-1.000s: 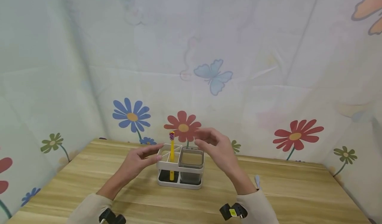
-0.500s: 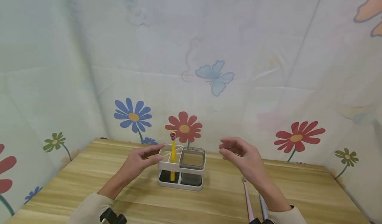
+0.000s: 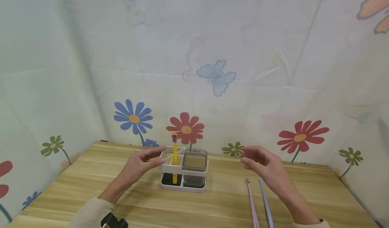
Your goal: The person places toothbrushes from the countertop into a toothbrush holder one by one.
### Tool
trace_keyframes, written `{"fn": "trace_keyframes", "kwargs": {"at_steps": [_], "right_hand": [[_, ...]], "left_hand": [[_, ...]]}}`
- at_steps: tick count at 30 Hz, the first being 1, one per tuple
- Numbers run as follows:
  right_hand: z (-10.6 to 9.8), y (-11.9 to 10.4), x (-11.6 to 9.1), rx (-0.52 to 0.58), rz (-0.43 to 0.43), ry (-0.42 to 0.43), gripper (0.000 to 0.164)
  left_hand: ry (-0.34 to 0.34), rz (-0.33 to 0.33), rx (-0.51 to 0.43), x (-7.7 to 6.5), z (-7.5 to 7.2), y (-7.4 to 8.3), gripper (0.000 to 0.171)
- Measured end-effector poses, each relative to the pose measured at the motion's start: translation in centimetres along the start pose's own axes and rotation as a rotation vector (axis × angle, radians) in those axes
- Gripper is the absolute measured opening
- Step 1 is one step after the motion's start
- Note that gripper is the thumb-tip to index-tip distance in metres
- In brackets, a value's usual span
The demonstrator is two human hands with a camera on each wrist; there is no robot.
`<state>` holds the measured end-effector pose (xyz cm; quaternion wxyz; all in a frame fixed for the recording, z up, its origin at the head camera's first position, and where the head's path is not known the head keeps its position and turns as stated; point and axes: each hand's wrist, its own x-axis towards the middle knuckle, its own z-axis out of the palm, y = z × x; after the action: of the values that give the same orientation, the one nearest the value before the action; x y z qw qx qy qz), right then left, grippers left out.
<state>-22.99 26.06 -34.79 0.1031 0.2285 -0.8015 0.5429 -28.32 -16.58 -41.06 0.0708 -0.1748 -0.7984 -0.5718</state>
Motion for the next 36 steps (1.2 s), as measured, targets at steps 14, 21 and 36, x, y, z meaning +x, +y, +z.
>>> {"fn": "trace_keyframes", "kwargs": {"at_steps": [14,21,36], "right_hand": [[-3.5,2.7,-1.0,-0.029,0.126,-0.013,0.036],[-5.1,4.0,-1.2,-0.093,0.268,-0.061,0.039],[-6.5,7.6,-2.3,-0.084,0.318,-0.223,0.044]], "left_hand": [[0.014,-0.011,-0.026,-0.3,-0.1,-0.3,0.05],[0.009,-0.014,-0.015,-0.1,-0.2,-0.2,0.049],[-0.006,0.003,-0.002,0.1,0.0,0.0,0.048]]}}
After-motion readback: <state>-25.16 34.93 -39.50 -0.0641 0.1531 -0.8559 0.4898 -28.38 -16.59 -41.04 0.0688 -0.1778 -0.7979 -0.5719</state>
